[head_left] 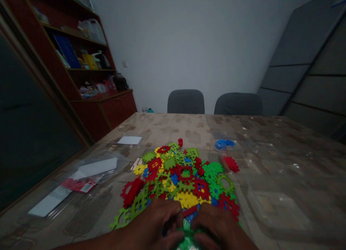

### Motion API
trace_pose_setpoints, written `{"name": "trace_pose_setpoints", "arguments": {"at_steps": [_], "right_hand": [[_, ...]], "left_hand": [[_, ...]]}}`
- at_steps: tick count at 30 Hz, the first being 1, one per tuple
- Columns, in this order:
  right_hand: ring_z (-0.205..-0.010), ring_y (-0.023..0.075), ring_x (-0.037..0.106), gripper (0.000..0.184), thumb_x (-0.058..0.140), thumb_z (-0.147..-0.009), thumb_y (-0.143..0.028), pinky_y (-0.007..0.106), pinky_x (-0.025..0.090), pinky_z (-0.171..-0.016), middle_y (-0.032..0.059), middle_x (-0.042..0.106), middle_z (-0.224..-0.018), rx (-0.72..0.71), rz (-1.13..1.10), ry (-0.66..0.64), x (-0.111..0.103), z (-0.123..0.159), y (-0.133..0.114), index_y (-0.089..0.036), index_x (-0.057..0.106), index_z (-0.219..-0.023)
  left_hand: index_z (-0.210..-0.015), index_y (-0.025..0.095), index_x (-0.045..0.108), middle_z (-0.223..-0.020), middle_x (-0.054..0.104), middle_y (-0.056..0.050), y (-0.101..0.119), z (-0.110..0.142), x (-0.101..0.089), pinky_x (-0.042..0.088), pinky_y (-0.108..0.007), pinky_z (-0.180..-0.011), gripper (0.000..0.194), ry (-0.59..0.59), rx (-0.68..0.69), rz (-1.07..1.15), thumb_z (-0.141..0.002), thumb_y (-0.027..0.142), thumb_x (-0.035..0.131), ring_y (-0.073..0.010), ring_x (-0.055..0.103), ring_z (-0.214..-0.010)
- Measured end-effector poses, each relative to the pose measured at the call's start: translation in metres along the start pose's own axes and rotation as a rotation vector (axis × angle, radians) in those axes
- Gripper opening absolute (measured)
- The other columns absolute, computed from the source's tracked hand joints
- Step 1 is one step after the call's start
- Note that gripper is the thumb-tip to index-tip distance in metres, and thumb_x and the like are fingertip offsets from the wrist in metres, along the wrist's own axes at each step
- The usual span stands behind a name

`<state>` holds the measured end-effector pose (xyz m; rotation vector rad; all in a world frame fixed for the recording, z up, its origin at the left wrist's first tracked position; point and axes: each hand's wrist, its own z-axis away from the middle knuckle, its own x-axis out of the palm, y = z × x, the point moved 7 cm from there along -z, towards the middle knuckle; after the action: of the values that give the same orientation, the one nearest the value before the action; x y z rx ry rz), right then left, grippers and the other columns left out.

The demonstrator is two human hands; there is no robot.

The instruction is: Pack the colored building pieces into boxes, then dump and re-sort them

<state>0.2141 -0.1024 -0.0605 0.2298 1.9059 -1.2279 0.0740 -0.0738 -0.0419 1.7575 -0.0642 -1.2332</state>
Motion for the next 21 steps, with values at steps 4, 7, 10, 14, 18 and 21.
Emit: {"name": "trace_pose_setpoints", "arguments": {"at_steps": [4, 7, 10, 14, 18, 21], "right_hand": [[-0.080, 0.0168, 0.063, 0.017, 0.050, -0.093, -0.017, 0.027, 0.047, -0.069, 0.0052, 0.070, -0.088, -0.005, 0.010, 0.033, -0.021, -0.003, -0.010, -0.021, 0.066, -0.091], [-0.077, 0.0171, 0.065, 0.020, 0.049, -0.094, -0.021, 0.028, 0.048, -0.067, 0.0047, 0.070, -0.085, 0.033, 0.077, 0.156, -0.071, -0.003, -0.014, -0.023, 0.067, -0.088], [-0.073, 0.0210, 0.066, 0.020, 0.056, -0.093, -0.037, 0.033, 0.050, -0.065, 0.0062, 0.072, -0.084, 0.124, 0.249, 0.392, -0.148, 0.011, 0.001, -0.025, 0.070, -0.086], [-0.076, 0.0304, 0.069, 0.035, 0.055, -0.086, -0.058, 0.041, 0.049, -0.066, 0.0112, 0.074, -0.091, 0.386, 0.531, 0.699, -0.248, 0.062, 0.054, -0.027, 0.070, -0.088], [-0.072, 0.0383, 0.068, 0.044, 0.048, -0.083, -0.068, 0.046, 0.046, -0.059, 0.0118, 0.074, -0.083, 0.599, 0.645, 0.804, -0.297, 0.112, 0.121, -0.028, 0.067, -0.085], [-0.063, 0.0357, 0.068, 0.038, 0.052, -0.083, -0.064, 0.044, 0.045, -0.054, 0.0081, 0.072, -0.070, 0.585, 0.635, 0.778, -0.297, 0.128, 0.155, -0.030, 0.067, -0.080]], "left_hand": [[-0.087, 0.020, 0.059, -0.078, 0.063, 0.001, 0.004, 0.000, -0.002, 0.040, -0.022, -0.062, 0.008, -0.014, 0.059, 0.015, -0.086, 0.022, 0.066, -0.0126, 0.056, -0.069], [-0.093, 0.021, 0.062, -0.084, 0.065, 0.000, 0.007, 0.000, -0.007, 0.042, -0.025, -0.066, 0.005, -0.001, 0.102, -0.036, -0.090, 0.023, 0.065, -0.0133, 0.058, -0.073], [-0.100, 0.022, 0.062, -0.094, 0.067, -0.002, 0.010, 0.001, -0.010, 0.045, -0.027, -0.075, 0.006, -0.031, 0.137, -0.103, -0.095, 0.020, 0.060, -0.0154, 0.062, -0.084], [-0.108, 0.024, 0.059, -0.107, 0.067, -0.003, 0.013, 0.006, -0.007, 0.048, -0.028, -0.083, 0.013, -0.195, 0.173, -0.183, -0.096, 0.022, 0.061, -0.0182, 0.062, -0.095], [-0.111, 0.025, 0.059, -0.115, 0.065, -0.005, 0.017, 0.010, -0.006, 0.049, -0.030, -0.088, 0.015, -0.283, 0.211, -0.221, -0.097, 0.031, 0.060, -0.0205, 0.061, -0.101], [-0.112, 0.025, 0.059, -0.120, 0.063, -0.004, 0.018, 0.010, -0.006, 0.050, -0.031, -0.089, 0.019, -0.332, 0.193, -0.254, -0.094, 0.030, 0.065, -0.0222, 0.062, -0.105]]}}
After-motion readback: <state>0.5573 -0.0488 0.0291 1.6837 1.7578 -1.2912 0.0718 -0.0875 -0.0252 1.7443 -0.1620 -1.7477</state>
